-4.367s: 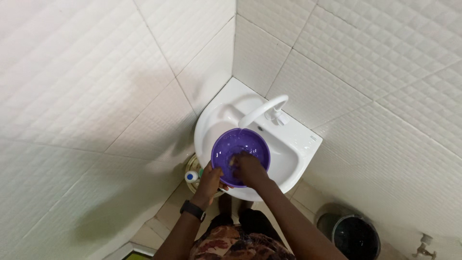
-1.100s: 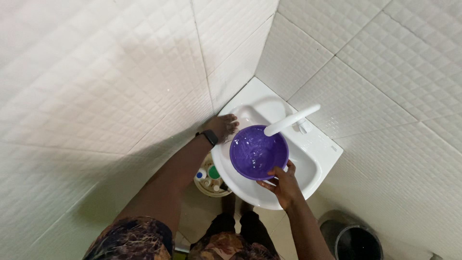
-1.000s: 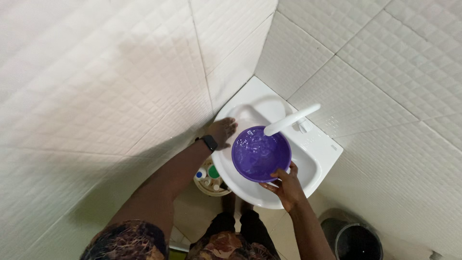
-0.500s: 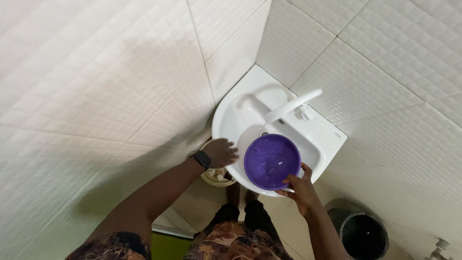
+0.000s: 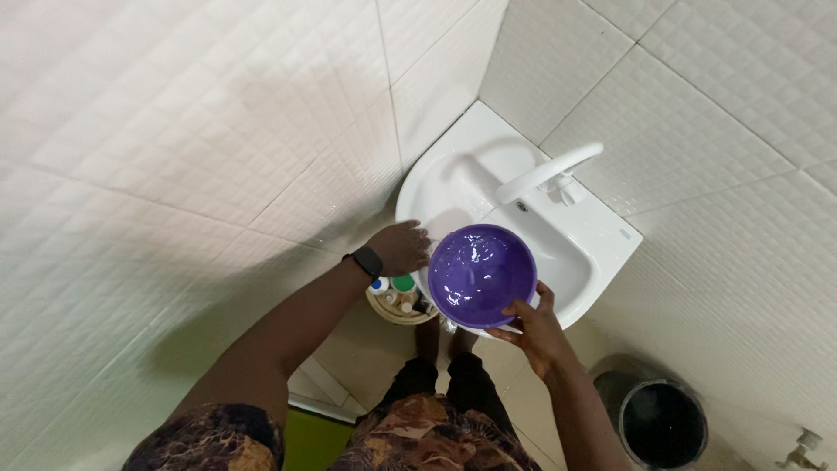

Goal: The person cleans a bathroom sink by scrubbing the basin and rim with a sponge, rinsing it with water from a bowl, and then organizing bottles of cleaning supplies on the corner ledge.

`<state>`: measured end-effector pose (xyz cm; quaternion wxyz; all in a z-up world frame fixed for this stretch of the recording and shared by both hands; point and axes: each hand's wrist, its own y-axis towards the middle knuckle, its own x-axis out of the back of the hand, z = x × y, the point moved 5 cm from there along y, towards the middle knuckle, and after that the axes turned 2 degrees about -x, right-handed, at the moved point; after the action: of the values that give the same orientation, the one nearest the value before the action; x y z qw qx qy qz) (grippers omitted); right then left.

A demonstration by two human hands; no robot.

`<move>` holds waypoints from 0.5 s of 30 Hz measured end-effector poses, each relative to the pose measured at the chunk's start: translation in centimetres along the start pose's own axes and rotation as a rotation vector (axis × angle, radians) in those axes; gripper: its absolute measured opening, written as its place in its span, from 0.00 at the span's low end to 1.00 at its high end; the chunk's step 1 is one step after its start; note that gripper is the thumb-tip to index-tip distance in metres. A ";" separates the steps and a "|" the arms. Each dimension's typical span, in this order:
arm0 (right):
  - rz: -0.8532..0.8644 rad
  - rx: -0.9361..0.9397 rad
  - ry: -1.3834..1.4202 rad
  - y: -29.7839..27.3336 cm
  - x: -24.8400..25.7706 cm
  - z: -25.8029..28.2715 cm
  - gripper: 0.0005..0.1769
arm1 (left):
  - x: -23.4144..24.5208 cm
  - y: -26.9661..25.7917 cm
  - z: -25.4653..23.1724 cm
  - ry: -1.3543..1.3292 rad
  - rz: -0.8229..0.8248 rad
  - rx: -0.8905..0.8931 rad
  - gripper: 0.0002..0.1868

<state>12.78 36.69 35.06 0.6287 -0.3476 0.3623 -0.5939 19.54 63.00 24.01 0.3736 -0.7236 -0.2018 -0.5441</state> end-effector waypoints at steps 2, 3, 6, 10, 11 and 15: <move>-0.001 0.047 -0.027 0.1 1.3 0.1 0.53 | -0.6 0.0 0.4 -0.052 0.103 -0.031 0.25; -0.006 0.047 -0.023 0.2 2.0 0.1 0.53 | 0.5 -0.4 1.1 0.104 -0.086 0.034 0.27; -0.034 0.050 -0.020 -0.4 4.8 0.0 0.53 | 0.5 -0.3 -0.7 0.278 0.016 -0.018 0.26; -0.182 0.015 -0.179 -1.6 7.8 0.9 0.51 | -0.4 -0.5 -4.1 -0.045 0.013 -0.032 0.27; -0.226 0.005 -0.222 -2.2 8.7 0.7 0.51 | -0.7 -0.4 -4.1 -0.045 0.014 -0.044 0.27; -0.218 0.033 -0.271 -2.9 10.3 0.5 0.50 | -1.7 0.3 -4.6 0.300 0.033 0.039 0.24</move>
<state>12.12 26.23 37.43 0.6093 -0.4515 0.2245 -0.6119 16.28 59.47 22.90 0.4225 -0.6301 -0.1427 -0.6357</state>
